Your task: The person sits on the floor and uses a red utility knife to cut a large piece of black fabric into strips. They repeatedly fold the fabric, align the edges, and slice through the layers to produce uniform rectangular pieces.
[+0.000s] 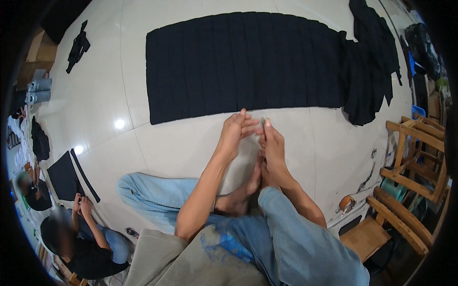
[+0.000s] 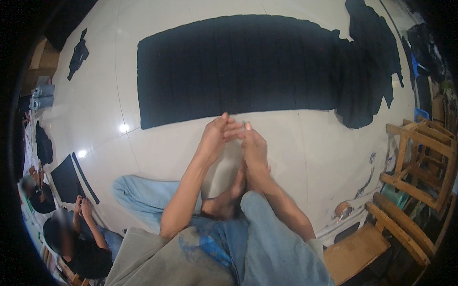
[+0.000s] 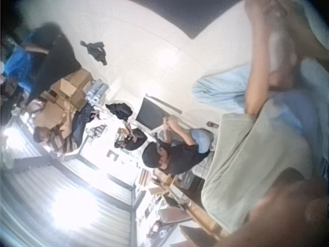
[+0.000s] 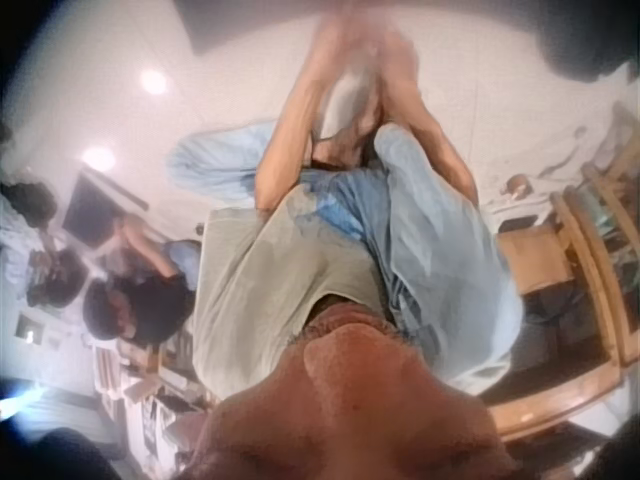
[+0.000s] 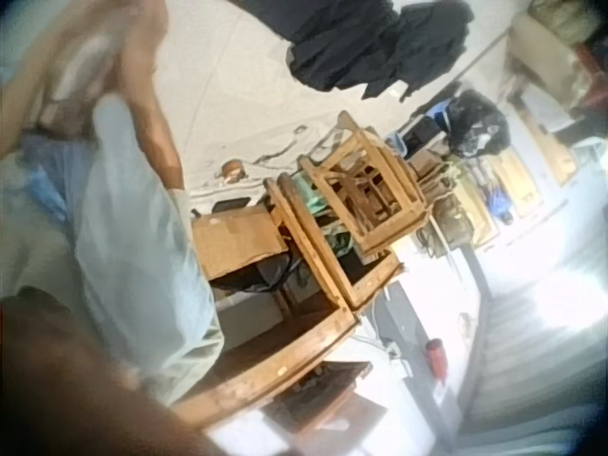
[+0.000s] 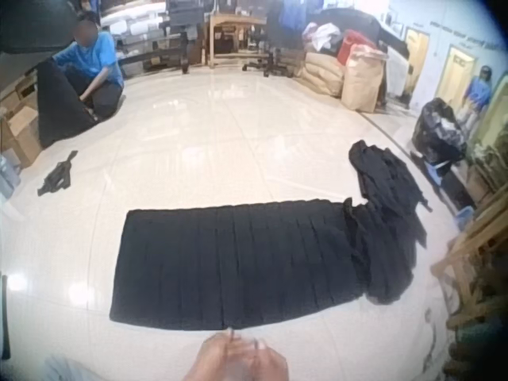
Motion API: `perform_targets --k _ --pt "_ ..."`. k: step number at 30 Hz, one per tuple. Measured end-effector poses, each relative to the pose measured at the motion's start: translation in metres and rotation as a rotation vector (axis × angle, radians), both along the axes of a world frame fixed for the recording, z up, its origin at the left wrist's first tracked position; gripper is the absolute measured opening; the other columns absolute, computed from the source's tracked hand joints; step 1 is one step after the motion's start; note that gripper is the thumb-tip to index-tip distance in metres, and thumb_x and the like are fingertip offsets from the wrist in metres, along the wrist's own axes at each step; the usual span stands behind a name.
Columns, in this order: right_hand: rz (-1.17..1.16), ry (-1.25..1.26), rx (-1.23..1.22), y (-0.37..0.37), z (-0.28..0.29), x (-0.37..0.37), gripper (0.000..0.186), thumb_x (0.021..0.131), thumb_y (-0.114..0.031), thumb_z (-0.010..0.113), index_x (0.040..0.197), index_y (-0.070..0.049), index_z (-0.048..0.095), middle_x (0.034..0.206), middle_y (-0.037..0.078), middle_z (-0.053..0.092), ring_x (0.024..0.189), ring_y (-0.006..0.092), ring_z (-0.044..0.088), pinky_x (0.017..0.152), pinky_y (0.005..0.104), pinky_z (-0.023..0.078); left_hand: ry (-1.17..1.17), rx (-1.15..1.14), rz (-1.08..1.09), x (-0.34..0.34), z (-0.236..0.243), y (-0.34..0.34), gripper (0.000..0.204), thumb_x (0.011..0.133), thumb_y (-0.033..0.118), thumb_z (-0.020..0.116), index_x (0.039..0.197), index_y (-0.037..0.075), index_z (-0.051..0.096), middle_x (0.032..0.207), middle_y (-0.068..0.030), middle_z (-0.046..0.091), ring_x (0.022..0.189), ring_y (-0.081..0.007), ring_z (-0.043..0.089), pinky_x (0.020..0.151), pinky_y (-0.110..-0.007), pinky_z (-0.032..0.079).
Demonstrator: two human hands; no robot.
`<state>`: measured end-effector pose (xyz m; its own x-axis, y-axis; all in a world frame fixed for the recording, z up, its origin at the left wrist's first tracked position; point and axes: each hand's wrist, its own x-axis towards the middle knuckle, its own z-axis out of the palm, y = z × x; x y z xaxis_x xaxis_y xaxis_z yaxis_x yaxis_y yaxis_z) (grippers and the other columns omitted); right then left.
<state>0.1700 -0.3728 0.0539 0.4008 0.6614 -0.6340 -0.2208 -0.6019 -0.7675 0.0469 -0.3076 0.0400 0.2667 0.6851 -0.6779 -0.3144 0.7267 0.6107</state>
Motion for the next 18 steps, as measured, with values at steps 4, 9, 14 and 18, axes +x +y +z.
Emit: perform_targets --k 4,9,14,18 --pt "0.142 -0.724 0.228 0.007 -0.018 0.057 0.032 0.103 -0.032 0.058 0.105 -0.001 0.065 0.078 0.007 0.057 0.068 0.0207 0.046 0.064 0.0358 0.041 0.894 0.926 -0.099 -0.066 0.007 0.034 0.026 0.105 0.024 0.053 0.116 0.004 0.065 0.12 -0.0133 0.069 0.107 -0.0275 0.066 0.095 -0.037 0.048" --pt "0.33 -1.126 0.345 0.054 -0.026 0.118 0.044 0.101 -0.026 0.061 0.137 0.0 0.057 0.122 0.021 0.065 0.107 0.0304 0.065 0.091 0.0394 0.052 1.71 1.115 -0.476 -0.137 -0.051 0.101 0.064 0.106 0.041 0.046 0.157 0.004 0.033 0.165 -0.016 0.025 0.154 -0.0351 0.019 0.123 -0.057 0.013" --pt "0.41 -1.242 0.286 0.033 -0.033 0.175 0.041 0.1 -0.022 0.063 0.134 0.001 0.058 0.138 0.018 0.061 0.126 0.0329 0.059 0.097 0.0389 0.051 1.693 0.936 -0.396 -0.083 -0.041 0.019 0.068 0.105 0.044 0.045 0.157 0.002 0.029 0.166 -0.0175 0.023 0.154 -0.0377 0.016 0.122 -0.06 0.008" --pt "0.372 -1.203 0.149 0.024 -0.017 0.206 0.037 0.102 -0.029 0.061 0.125 -0.001 0.064 0.129 0.02 0.065 0.11 0.0351 0.066 0.086 0.0386 0.054 1.52 0.802 -0.347 -0.038 -0.03 -0.058 0.065 0.105 0.037 0.048 0.156 0.001 0.031 0.165 -0.0204 0.023 0.153 -0.0414 0.015 0.122 -0.06 0.008"
